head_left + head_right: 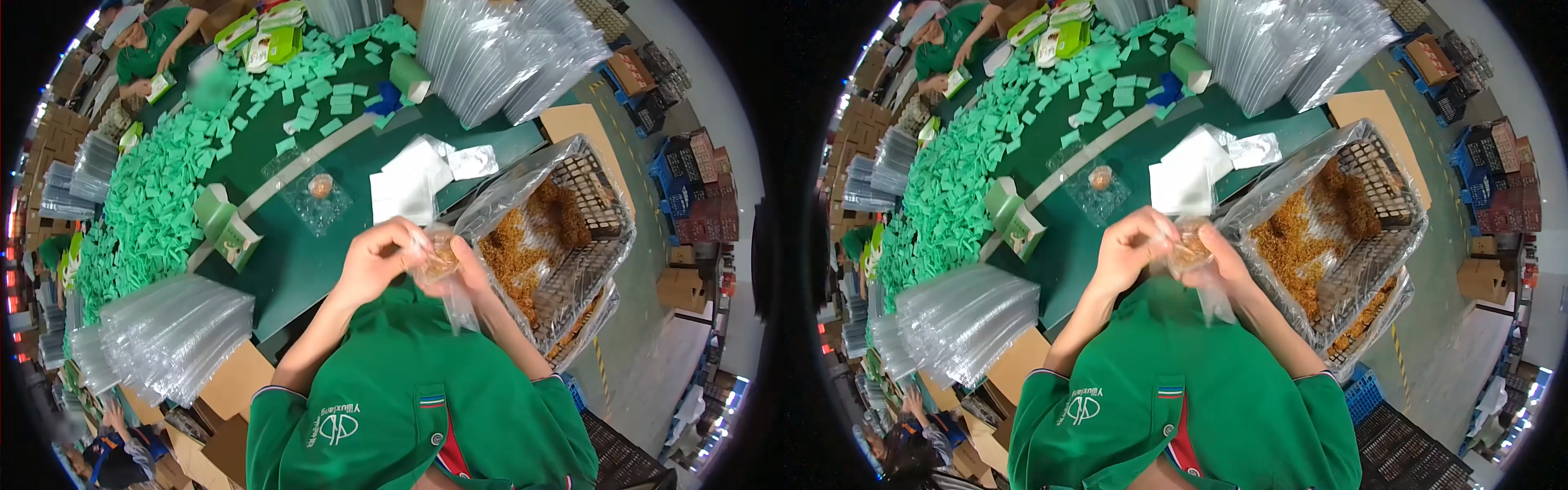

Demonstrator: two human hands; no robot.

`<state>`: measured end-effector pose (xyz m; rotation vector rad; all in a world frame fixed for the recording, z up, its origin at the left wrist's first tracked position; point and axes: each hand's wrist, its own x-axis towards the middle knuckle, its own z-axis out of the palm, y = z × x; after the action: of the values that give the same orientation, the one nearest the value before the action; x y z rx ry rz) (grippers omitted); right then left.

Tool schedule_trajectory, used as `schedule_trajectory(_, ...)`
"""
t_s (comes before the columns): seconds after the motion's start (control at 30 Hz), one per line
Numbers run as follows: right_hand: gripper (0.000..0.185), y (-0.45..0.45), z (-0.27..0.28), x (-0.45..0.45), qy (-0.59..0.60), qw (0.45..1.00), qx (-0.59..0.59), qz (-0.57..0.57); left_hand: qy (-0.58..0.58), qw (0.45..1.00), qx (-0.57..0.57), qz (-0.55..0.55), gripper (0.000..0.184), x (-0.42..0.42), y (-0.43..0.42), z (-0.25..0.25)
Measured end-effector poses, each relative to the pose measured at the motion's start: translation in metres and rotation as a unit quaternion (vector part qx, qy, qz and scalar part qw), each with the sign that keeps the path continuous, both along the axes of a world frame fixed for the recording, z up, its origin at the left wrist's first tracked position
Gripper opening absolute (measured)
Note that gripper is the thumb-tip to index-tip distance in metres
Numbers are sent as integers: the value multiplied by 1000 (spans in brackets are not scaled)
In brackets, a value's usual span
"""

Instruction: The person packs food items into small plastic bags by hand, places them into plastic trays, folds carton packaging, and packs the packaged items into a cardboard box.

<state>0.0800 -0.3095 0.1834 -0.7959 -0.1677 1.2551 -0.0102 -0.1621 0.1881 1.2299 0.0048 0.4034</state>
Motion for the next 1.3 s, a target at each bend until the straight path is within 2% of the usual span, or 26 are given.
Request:
schedule_trajectory(0.07,36,9,7,-3,-241,965,-63,-87,35,994,-93,52,7,-2,-2,-15)
schedule_trajectory(0.1,38,13,4,-1,-424,896,-66,-114,45,988,-124,78,6,-2,-4,-22)
schedule_trajectory(0.13,39,17,4,1,-500,853,-107,-103,102,980,-128,115,7,-3,-7,-18)
schedule_trajectory(0.17,40,20,6,1,-574,801,-144,-91,102,979,-140,104,9,-5,-7,-29)
schedule_trajectory(0.27,41,32,7,-4,-738,614,-276,-48,162,973,-129,101,16,-14,-8,-33)
schedule_trajectory(0.37,46,49,2,-12,-792,549,-265,13,206,965,-110,120,31,-18,-7,-43)
schedule_trajectory(0.4,51,55,1,-16,-789,554,-264,30,198,963,-120,140,33,-19,-4,-46)
schedule_trajectory(0.5,55,67,-18,-19,-739,639,-212,-5,205,948,-169,175,34,-27,16,-53)
schedule_trajectory(0.53,53,70,-22,-23,-712,671,-206,-25,199,941,-189,200,34,-29,25,-63)
schedule_trajectory(0.63,44,69,-20,-20,-645,713,-270,53,166,893,-288,303,33,-33,73,-97)
schedule_trajectory(0.7,37,64,-29,-18,-643,713,-279,39,234,877,-121,401,30,-36,123,-140)
schedule_trajectory(0.77,36,60,-35,-17,-636,716,-285,35,367,816,112,432,32,-29,156,-139)
schedule_trajectory(0.87,32,59,-34,-19,-635,719,-282,26,431,807,295,275,31,-29,182,-168)
schedule_trajectory(0.97,28,58,-31,-16,-622,729,-285,14,372,736,478,302,33,-30,176,-193)
schedule_trajectory(1.0,26,57,-30,-15,-616,733,-287,8,393,740,461,293,38,-28,174,-191)
schedule_trajectory(1.1,22,51,-35,-8,-537,799,-269,-37,373,727,503,282,38,-33,170,-194)
schedule_trajectory(1.13,18,50,-36,-3,-463,847,-256,-54,365,707,530,293,38,-33,170,-197)
schedule_trajectory(1.2,16,52,-20,7,-337,901,-242,-126,343,665,585,312,38,-31,171,-202)
schedule_trajectory(1.27,15,53,-12,19,-241,925,-205,-211,316,719,494,374,35,-22,148,-156)
schedule_trajectory(1.3,15,57,-9,23,-259,916,-191,-238,302,742,445,401,34,-17,131,-125)
